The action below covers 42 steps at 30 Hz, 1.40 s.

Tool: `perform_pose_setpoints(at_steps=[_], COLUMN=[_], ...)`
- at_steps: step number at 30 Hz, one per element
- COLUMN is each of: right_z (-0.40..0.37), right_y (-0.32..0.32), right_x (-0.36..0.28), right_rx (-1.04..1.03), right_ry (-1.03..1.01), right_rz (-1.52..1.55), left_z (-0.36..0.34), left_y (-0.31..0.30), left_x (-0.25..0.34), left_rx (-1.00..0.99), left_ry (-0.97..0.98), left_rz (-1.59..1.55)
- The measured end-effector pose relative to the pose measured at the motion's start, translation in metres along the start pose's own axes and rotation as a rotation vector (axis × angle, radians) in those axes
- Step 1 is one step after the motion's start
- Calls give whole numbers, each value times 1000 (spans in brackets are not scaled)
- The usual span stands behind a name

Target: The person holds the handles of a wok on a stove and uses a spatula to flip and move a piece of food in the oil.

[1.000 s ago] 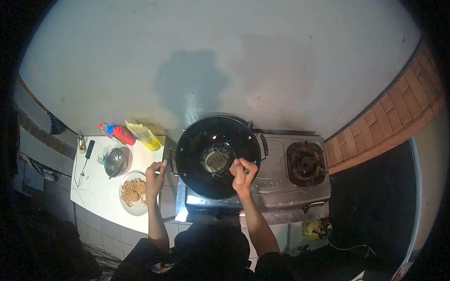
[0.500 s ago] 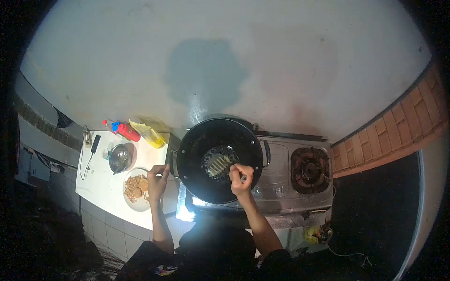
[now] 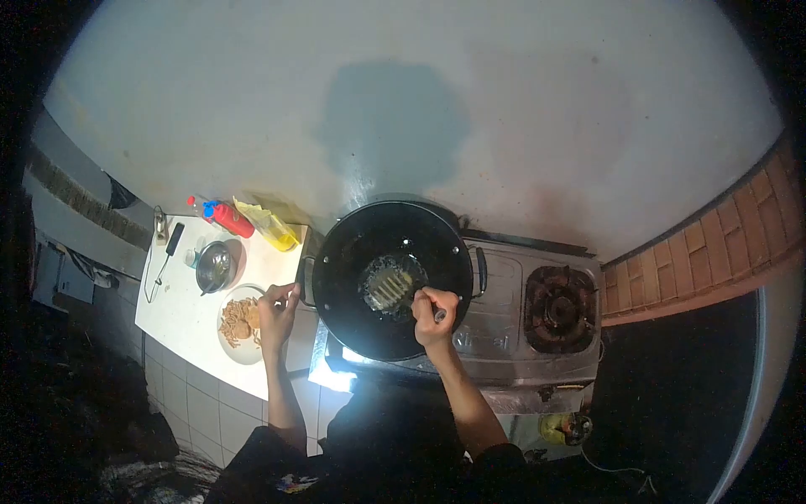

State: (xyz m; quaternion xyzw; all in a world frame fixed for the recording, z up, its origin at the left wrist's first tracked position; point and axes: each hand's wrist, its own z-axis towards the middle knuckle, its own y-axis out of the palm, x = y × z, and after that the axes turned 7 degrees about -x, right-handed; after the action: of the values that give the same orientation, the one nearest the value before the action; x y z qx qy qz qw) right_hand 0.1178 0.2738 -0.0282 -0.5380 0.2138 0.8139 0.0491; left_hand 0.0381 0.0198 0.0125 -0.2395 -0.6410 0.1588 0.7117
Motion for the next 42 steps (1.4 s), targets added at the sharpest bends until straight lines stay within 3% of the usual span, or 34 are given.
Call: perform_pose_setpoints(at_steps=[12, 17, 20, 22, 25, 42], right_z=[-1, -3, -3, -2, -1, 5], right_y=[5, 2, 4, 6, 2, 5], right_x=[6, 13, 13, 15, 9, -4], right_rx=[100, 159, 94, 174, 82, 9], right_ry=[-50, -51, -42, -53, -22, -8], right_rz=[-3, -30, -72, -11, -33, -57], left_z=[2, 2, 0, 0, -1, -12], left_y=[3, 4, 1, -1, -2, -2], left_x=[-11, -11, -7, -7, -7, -8], left_rx=[25, 48, 32, 27, 33, 84], left_ry=[60, 5, -7, -8, 9, 53], left_rz=[27, -12, 20, 35, 44, -1])
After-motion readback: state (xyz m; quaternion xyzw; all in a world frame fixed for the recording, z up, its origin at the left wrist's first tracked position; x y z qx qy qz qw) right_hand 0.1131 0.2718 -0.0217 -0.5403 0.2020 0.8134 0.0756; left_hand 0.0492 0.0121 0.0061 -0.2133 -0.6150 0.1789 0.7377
